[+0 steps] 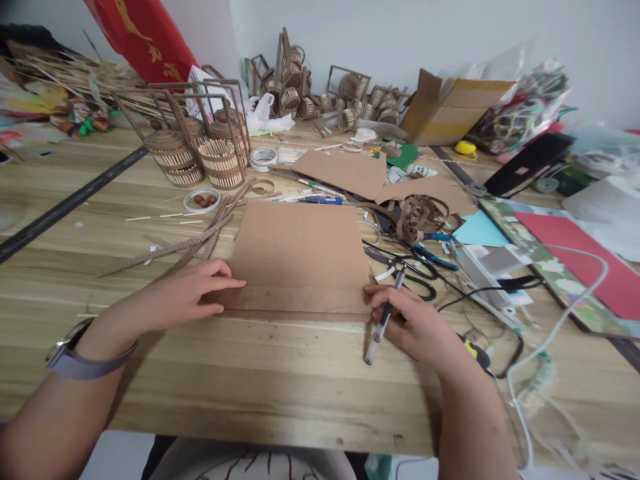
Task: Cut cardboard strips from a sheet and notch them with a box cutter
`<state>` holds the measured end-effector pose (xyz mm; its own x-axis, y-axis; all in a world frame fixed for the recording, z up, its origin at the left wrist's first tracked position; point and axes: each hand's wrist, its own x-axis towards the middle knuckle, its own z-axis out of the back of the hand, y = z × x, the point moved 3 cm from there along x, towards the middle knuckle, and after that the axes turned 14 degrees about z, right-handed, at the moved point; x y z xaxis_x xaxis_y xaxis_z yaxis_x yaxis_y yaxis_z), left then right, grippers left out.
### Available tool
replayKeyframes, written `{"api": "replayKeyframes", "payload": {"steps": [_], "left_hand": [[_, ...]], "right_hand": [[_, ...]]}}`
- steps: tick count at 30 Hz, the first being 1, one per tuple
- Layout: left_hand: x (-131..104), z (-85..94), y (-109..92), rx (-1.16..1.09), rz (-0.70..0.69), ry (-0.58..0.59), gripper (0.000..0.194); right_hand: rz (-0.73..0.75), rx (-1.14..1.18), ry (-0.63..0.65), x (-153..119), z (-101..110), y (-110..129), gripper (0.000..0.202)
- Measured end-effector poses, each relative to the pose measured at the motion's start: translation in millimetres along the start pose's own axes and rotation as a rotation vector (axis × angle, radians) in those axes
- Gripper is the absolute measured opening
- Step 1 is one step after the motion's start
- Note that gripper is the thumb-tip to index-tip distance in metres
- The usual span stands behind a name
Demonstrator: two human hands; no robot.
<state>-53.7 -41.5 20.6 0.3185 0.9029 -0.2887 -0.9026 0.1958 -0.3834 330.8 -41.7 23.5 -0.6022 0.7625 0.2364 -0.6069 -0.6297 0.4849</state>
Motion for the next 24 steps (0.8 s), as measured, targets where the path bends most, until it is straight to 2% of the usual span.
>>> {"api": "replayKeyframes", "payload": {"steps": [24], "left_hand": [[-1.5,2.5,-4.5,0.016,0.033,0.025,0.050]], "right_hand": [[0.010,-0.016,0.017,-1.1,1.6,-2.0,0.009]]}}
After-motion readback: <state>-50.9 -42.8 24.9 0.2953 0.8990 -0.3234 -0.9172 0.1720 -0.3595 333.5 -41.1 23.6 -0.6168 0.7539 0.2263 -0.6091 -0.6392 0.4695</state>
